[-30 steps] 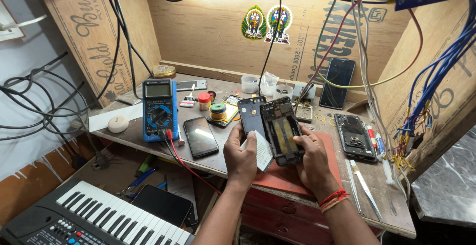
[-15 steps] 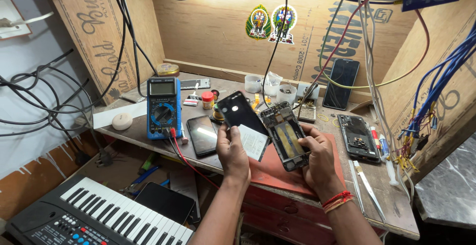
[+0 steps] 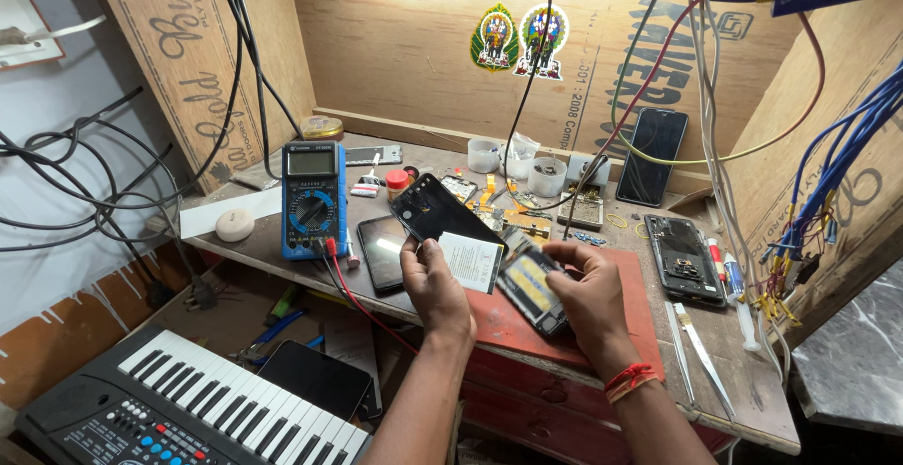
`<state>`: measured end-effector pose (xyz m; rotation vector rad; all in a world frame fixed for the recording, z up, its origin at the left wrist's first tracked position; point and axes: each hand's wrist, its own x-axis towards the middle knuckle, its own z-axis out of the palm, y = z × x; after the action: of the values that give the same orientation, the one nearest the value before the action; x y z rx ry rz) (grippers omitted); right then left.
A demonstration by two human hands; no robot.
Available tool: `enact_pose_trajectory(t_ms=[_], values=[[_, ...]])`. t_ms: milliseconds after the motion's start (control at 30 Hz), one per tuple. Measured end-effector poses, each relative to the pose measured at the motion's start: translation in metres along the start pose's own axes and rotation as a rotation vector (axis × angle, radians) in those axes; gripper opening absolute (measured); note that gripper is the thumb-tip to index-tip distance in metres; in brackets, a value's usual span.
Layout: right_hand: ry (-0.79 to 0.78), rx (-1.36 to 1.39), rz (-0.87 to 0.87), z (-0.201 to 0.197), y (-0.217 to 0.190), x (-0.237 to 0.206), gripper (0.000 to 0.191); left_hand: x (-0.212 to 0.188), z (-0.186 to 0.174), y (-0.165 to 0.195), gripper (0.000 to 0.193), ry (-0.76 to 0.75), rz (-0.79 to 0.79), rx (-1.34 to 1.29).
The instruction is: The person works at an electronics repair bench disassembling a smartphone. They pick up the phone, open its back cover, remove the battery, and use a multimeter and a red marker to test and mark the phone's internal board while handling other phone parts on the bench.
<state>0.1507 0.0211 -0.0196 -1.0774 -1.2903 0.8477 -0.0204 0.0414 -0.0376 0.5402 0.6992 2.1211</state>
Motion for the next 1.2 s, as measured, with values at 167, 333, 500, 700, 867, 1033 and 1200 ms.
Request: enact_pose_trajectory(t_ms=[167, 333, 500, 700, 867, 1033, 1200], values=[[0.085, -0.238, 0.011, 0.005, -0.008, -0.004, 0.027, -0.002, 0.001, 0.003, 0.026, -0.011, -0.033, -0.011], [0.146, -0.36, -0.007, 0.006, -0.004, -0.002, 0.022, 0.0, 0.0, 0.002, 0.026, -0.002, -0.003, -0.011], [0.19, -0.406, -0.232, 0.004, -0.006, -0.005, 0.02, 0.001, -0.001, 0.0, 0.024, 0.003, -0.018, -0.002], [-0.022, -0.507, -0.665, 0.01, -0.026, -0.023, 0.035, -0.004, 0.0, 0.001, 0.026, -0.088, 0.031, 0.086], [-0.136, -0.675, -0.745, 0.017, -0.036, -0.03, 0.04, -0.011, 0.002, 0.005, 0.033, -0.207, 0.048, 0.136], [-0.148, -0.672, -0.762, 0.016, -0.032, -0.029, 0.033, -0.012, 0.006, 0.023, 0.036, -0.238, -0.126, 0.012], [-0.071, -0.567, -0.722, 0.014, -0.026, -0.026, 0.032, -0.018, 0.012, 0.041, 0.044, -0.241, -0.253, -0.047]])
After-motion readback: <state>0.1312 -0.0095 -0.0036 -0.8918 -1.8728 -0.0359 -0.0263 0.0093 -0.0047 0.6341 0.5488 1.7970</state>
